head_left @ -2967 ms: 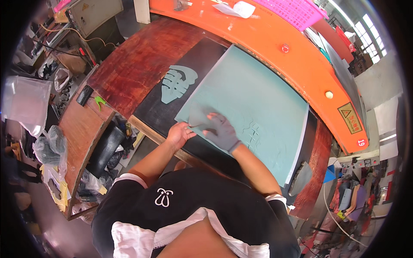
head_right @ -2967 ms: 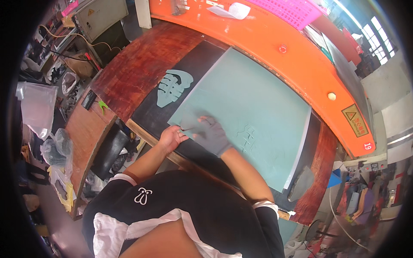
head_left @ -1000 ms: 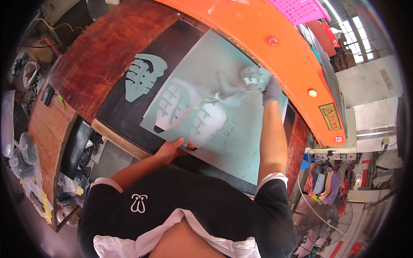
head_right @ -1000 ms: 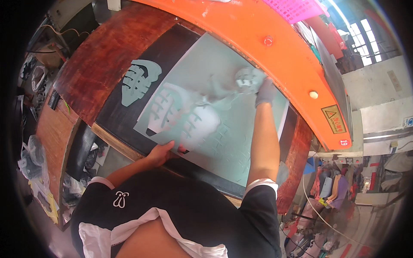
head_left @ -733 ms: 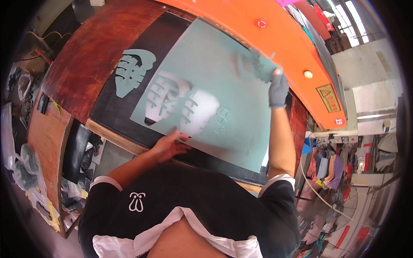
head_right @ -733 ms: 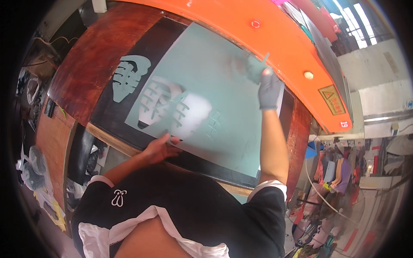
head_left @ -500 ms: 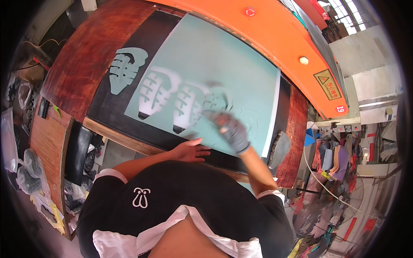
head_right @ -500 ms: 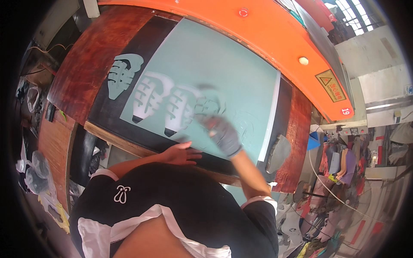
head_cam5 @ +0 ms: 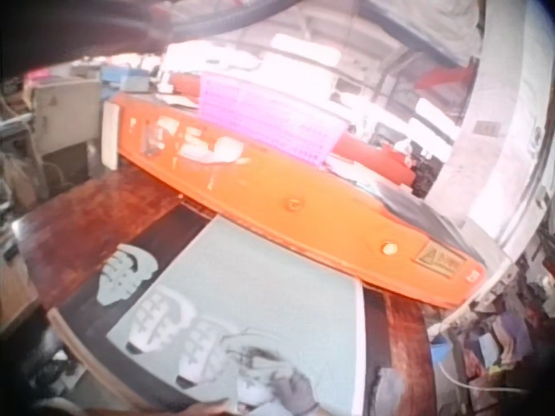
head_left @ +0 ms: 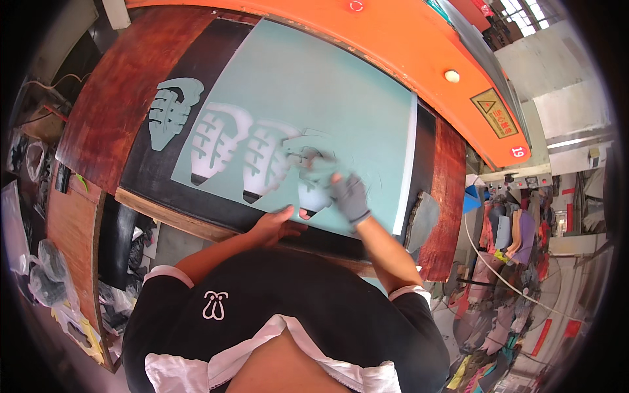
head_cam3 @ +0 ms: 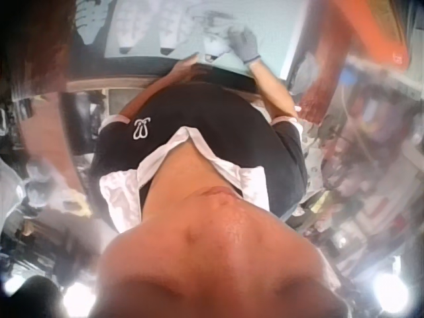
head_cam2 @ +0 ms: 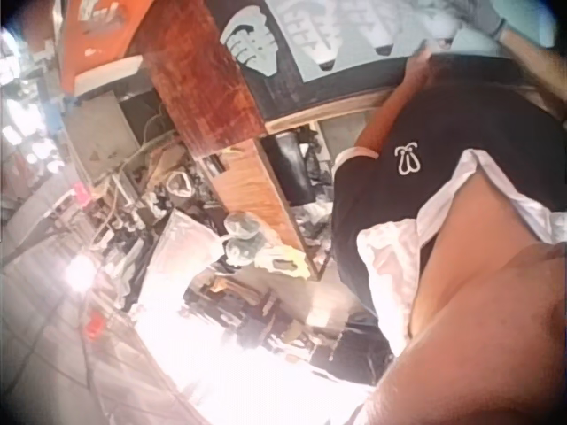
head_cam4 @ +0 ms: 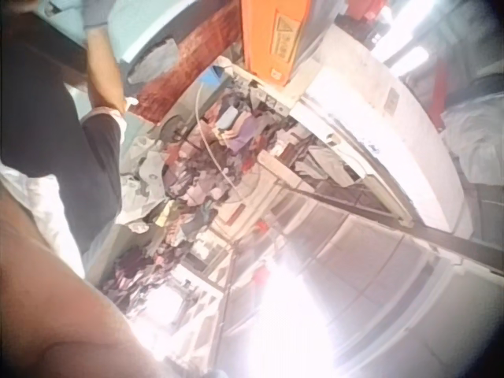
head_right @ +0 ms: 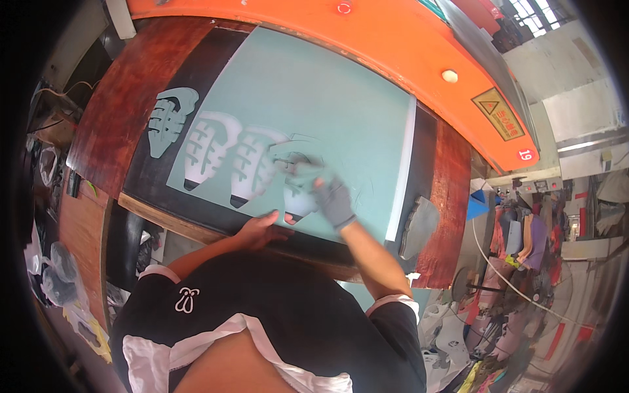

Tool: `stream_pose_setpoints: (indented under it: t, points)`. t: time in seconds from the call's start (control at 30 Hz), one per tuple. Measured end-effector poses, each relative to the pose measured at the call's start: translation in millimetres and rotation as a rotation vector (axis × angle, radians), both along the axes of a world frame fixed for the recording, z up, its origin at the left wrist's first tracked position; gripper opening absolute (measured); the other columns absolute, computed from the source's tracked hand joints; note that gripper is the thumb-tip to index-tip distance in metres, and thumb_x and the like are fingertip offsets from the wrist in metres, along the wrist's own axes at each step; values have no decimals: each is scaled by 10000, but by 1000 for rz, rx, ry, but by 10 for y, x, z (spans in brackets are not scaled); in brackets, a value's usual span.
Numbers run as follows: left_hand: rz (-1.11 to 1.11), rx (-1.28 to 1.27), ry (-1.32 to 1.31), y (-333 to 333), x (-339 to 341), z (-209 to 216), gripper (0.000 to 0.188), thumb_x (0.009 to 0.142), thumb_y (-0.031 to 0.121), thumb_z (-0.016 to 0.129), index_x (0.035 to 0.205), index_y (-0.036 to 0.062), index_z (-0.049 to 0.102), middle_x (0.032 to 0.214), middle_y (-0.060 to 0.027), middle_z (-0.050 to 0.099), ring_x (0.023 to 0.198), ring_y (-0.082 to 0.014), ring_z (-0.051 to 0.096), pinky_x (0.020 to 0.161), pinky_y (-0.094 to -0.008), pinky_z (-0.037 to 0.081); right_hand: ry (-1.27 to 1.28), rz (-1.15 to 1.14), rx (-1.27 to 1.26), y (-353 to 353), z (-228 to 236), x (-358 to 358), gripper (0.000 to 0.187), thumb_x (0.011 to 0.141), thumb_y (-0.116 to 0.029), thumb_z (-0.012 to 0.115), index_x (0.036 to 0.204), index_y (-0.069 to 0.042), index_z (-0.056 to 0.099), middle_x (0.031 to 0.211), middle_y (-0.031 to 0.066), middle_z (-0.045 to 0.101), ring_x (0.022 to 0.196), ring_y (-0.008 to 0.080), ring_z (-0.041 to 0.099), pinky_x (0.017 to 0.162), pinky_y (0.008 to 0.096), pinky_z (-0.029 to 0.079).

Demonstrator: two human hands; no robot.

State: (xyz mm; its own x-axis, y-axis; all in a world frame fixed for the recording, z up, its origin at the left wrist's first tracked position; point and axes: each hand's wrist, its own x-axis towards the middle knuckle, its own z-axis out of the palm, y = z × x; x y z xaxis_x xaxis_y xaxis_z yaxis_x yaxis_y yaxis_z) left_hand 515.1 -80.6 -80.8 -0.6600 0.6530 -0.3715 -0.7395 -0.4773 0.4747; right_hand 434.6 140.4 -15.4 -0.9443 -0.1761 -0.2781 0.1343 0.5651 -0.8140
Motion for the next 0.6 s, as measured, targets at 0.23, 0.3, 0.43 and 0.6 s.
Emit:
stream_pose_setpoints:
  t: [0.23, 0.3, 0.43, 0.6]
  points:
    - [75, -48, -59, 29, 22, -116, 306, 995, 304, 404, 1134, 69, 541, 1172, -111, 555, 1077, -291, 550, 931, -427, 436, 289, -596, -147, 701, 403, -1787, 431, 845, -321, 584, 979, 88, 596, 793, 144, 609, 732, 190, 545, 683, 346, 447]
    - [94, -66, -52, 49, 37, -105, 307, 995, 304, 401, 1129, 67, 543, 1155, -111, 564, 1083, -290, 546, 937, -433, 431, 559, -628, 13, 740, 632, -2091, 391, 853, -303, 565, 994, 58, 612, 822, 116, 630, 746, 191, 560, 702, 347, 454]
    - [60, -68, -92, -6, 43, -44, 316, 992, 323, 404, 1139, 73, 531, 1157, -105, 560, 1098, -281, 539, 950, -441, 420, 652, -538, -354, 882, 1205, -2161, 394, 921, -330, 490, 1024, 35, 595, 933, 70, 624, 783, 141, 553, 707, 288, 448]
    - [-54, 134, -146, 88, 71, 32, 417, 974, 371, 434, 1310, 126, 422, 1308, -91, 471, 1170, -271, 489, 963, -437, 402, 866, -29, 41, 1007, 1148, -1140, 289, 936, -288, 539, 1025, -15, 568, 870, 95, 611, 759, 182, 559, 698, 309, 452]
